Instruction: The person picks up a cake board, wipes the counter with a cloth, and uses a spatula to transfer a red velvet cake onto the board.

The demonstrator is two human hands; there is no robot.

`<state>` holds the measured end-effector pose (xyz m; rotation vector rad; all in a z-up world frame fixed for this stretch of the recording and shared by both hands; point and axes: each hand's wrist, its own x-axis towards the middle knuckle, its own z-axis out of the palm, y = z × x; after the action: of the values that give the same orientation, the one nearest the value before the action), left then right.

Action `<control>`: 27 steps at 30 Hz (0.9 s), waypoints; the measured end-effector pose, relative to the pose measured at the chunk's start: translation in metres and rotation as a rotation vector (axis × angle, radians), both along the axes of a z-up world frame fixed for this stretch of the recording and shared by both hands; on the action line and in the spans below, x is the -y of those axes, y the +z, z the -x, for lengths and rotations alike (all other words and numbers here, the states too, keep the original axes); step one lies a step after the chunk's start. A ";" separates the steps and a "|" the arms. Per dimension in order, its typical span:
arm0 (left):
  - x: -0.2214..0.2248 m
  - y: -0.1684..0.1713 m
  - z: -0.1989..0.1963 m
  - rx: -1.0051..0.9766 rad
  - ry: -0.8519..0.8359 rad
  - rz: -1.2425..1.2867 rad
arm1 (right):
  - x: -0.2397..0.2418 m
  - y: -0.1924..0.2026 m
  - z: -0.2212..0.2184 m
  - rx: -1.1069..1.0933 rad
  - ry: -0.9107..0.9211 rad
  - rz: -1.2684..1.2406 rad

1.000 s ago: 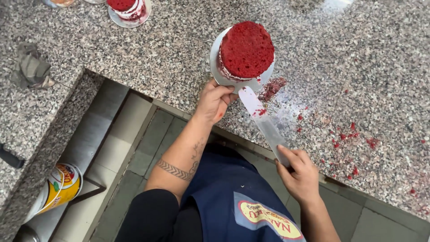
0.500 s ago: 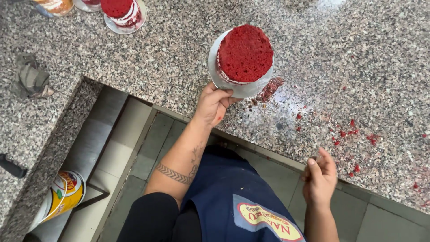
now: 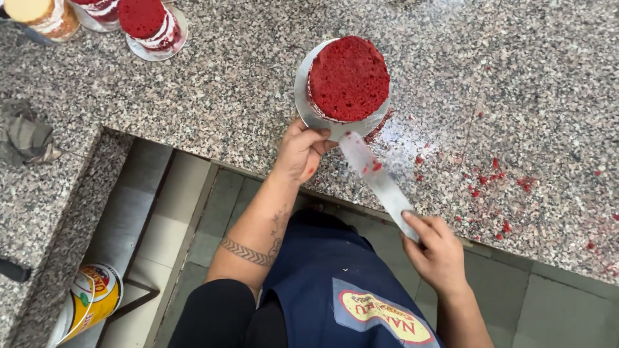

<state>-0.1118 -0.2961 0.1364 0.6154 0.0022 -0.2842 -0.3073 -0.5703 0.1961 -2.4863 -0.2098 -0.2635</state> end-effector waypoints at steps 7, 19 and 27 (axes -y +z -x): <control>-0.001 0.013 0.001 0.022 -0.033 0.002 | 0.033 -0.048 0.005 -0.116 -0.376 -0.875; 0.000 0.014 -0.002 0.052 -0.060 -0.010 | 0.021 -0.041 0.009 -0.052 -0.249 -0.623; -0.001 0.006 -0.003 0.095 -0.125 -0.025 | 0.022 -0.025 0.002 -0.029 -0.294 -0.373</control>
<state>-0.1091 -0.2954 0.1423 0.6549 -0.1243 -0.3762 -0.3094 -0.5926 0.1707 -2.1403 0.2038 -0.3525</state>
